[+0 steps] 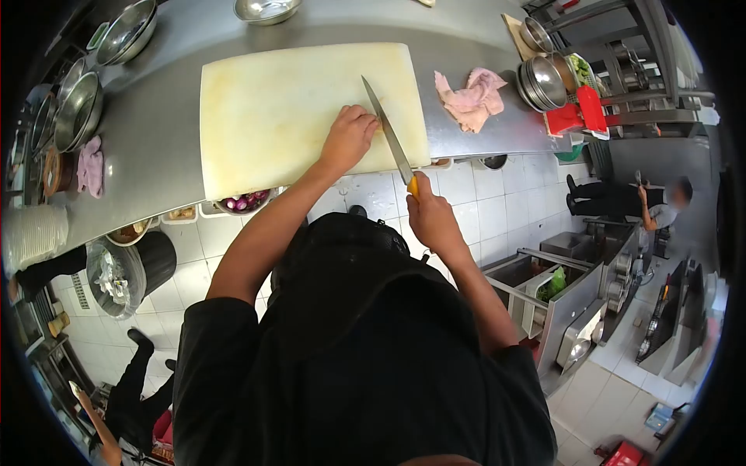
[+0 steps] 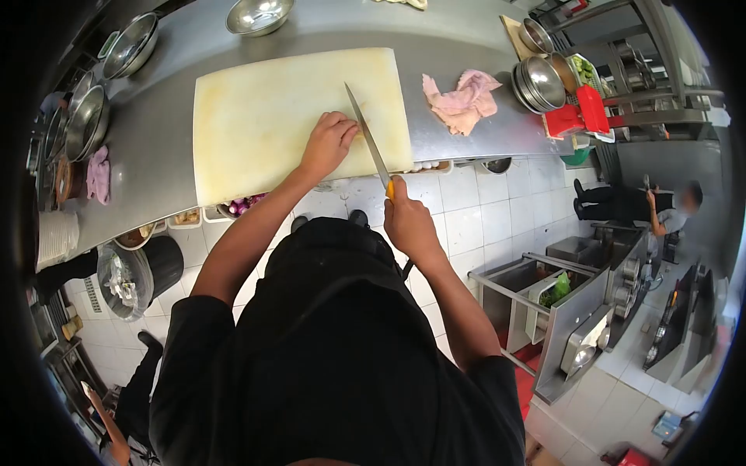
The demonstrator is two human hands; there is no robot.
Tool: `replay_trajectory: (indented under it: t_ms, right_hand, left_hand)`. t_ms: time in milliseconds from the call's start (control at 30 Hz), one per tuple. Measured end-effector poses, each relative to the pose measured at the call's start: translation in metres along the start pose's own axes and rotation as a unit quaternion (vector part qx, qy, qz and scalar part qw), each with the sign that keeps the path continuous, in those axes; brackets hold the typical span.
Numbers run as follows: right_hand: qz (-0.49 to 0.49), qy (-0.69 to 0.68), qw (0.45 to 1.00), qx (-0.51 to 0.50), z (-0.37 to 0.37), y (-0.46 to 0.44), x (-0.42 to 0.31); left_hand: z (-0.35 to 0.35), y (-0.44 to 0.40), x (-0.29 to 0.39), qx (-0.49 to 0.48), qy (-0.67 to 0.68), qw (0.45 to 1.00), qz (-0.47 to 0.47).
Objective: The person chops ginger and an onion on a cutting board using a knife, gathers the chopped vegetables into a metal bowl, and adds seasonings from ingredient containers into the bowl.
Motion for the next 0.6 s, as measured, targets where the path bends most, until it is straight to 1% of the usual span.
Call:
replay_trajectory:
  t_ms: [33,67,167,333,533,600]
  right_hand:
    - [-0.015,-0.019,1.000,0.004,-0.008,0.000,-0.005]
    - [-0.001,-0.004,1.000,0.011,-0.016,0.007,-0.010]
    - [0.059,-0.010,0.998,-0.021,-0.029,0.031,-0.014]
    - [0.032,0.016,0.998,-0.047,-0.019,0.054,-0.008]
    - [0.069,0.015,0.995,-0.065,0.010,0.041,0.007]
    - [0.043,0.006,0.998,-0.039,0.017,0.025,0.001]
  left_hand:
    - [-0.004,0.002,0.002,0.012,0.004,1.000,-0.013]
    - [-0.009,0.001,0.003,0.023,0.007,0.999,-0.026]
    - [-0.015,0.002,0.002,0.056,-0.019,0.998,-0.022]
    - [-0.013,0.002,0.001,0.016,-0.031,0.999,-0.031]
    - [-0.003,0.005,-0.007,-0.008,-0.055,0.998,-0.006]
    - [-0.001,0.003,-0.007,-0.018,-0.051,0.999,-0.001]
Point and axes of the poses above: each hand's wrist, its own y-axis away from the middle knuckle, its own z-axis out of the palm, x = y × z, the point moved 3 cm from there along -y, towards the middle knuckle, and after that the axes turned 5 degrees about z, right-handed, at the moved point
